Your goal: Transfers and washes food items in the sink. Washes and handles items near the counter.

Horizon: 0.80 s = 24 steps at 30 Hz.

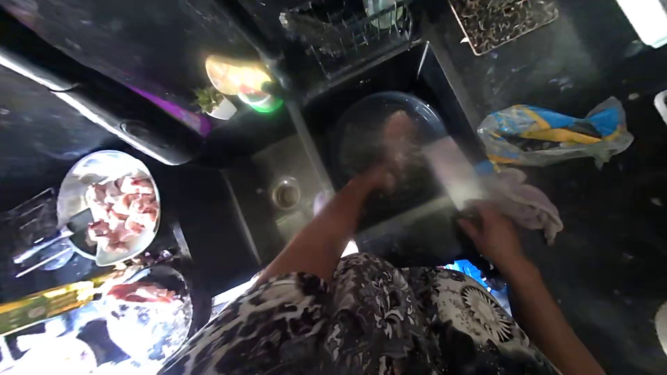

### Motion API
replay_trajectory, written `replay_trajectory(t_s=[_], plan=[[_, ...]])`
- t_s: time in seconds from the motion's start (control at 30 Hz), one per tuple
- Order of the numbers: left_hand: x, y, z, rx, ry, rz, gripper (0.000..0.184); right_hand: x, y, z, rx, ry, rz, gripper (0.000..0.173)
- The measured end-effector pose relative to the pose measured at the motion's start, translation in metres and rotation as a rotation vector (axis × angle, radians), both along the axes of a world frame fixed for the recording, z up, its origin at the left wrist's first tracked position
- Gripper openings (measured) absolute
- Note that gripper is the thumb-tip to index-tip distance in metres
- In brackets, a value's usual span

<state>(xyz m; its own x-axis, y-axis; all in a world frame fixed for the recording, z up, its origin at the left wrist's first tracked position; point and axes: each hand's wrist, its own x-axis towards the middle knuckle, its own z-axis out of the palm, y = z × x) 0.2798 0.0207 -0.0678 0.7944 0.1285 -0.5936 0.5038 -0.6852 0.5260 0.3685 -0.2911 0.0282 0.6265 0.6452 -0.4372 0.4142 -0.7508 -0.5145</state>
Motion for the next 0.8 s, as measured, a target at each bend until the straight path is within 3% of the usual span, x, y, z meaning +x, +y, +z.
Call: replay_trajectory(t_s=[0.03, 0.1, 0.17, 0.23, 0.37, 0.5, 0.67, 0.73, 0.8], plan=[[0.000, 0.001, 0.000, -0.028, -0.037, 0.046, 0.058, 0.000, 0.000, -0.001, 0.003, 0.000, -0.001, 0.053], [0.020, -0.001, 0.042, -0.082, 0.124, 0.091, 0.043, 0.001, 0.000, -0.002, 0.002, 0.001, 0.009, 0.054], [0.019, 0.010, 0.036, -0.155, -0.006, 0.108, 0.029, 0.002, 0.000, -0.004, 0.002, 0.007, 0.014, 0.054], [0.009, 0.024, 0.023, -0.214, -0.183, 0.080, 0.027, 0.002, 0.001, -0.003, 0.007, 0.002, 0.016, 0.053], [0.004, 0.024, 0.050, -0.213, -0.006, 0.126, 0.029, 0.002, 0.003, 0.001, -0.014, 0.023, 0.010, 0.054], [0.011, 0.026, 0.020, -0.041, 0.074, -0.011, 0.036, 0.000, 0.003, -0.002, 0.010, -0.016, 0.016, 0.052], [0.043, -0.002, 0.034, 0.196, 0.001, 0.088, 0.051, -0.004, -0.002, -0.012, 0.073, -0.096, 0.021, 0.051], [0.051, -0.003, 0.001, 0.202, -0.132, -0.021, 0.053, -0.006, -0.001, -0.011, 0.085, -0.101, 0.005, 0.051], [0.056, -0.010, -0.030, 0.102, -0.206, 0.066, 0.052, -0.006, -0.001, -0.011, 0.101, -0.095, -0.006, 0.051]])
